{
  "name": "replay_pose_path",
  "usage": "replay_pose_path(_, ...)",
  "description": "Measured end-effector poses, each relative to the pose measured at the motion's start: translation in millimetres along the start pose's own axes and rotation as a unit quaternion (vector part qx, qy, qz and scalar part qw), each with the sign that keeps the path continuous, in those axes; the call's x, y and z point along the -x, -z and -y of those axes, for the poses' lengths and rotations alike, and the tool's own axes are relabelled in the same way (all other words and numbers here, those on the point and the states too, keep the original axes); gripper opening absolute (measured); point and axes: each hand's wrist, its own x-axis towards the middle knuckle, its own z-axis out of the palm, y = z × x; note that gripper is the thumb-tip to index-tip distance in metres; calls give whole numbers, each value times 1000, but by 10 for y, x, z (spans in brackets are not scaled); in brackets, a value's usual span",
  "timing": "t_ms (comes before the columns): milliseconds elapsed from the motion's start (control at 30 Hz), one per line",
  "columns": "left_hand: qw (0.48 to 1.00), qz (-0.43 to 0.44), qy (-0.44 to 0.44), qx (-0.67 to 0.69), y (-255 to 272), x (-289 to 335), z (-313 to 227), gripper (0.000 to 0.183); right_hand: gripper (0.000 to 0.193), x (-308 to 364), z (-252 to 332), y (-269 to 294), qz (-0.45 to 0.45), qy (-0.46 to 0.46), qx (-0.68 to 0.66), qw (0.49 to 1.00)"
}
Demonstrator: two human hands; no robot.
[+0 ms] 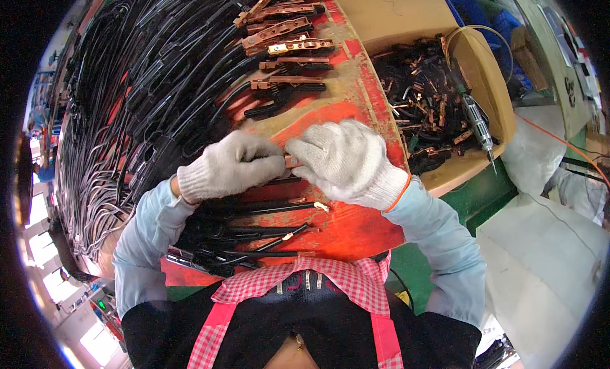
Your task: The recorder uses a pneumatic tool to crimp metal connectors onto the ends of electrical wires.
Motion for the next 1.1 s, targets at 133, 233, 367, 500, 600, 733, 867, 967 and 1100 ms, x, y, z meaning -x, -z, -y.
replay_pose_path(133, 999, -19, -6, -35, -37, 74, 22, 28, 28, 12, -10, -9, 14, 7, -14, 1000)
replay_pose_path(233, 1000, -14, -5, -27, -45, 53, 18, 28, 27, 46, -14, -46, 17, 20, -7, 1000)
replay_pose_path(367, 999, -3, 39, -34, -21, 41, -39, 28, 25, -11, -3, -55, 24, 35, 3, 999)
replay_pose_path(500, 968, -122, -38, -218, -165, 102, -28, 23, 26, -51, 7, -59, 19, 14, -7, 1000)
replay_pose_path(600, 884, -198, -94, -413, -245, 194, -15, 15, 36, -30, -10, -65, 21, 5, -18, 1000)
replay_pose_path(733, 876, -221, -155, -399, -222, 256, 195, 14, 41, -15, -45, -108, 21, 28, -25, 999)
replay_pose_path(867, 887, -214, -152, -380, -252, 215, 254, 14, 37, -36, -60, -135, 15, 34, -20, 999)
replay_pose_path(967, 889, -215, -160, -371, -260, 199, 259, 13, 29, -35, -70, -206, -13, 38, -14, 999)
replay_pose_path(1100, 885, -206, -157, -386, -259, 200, 228, 10, 30, -2, -89, -244, -27, 42, -26, 998)
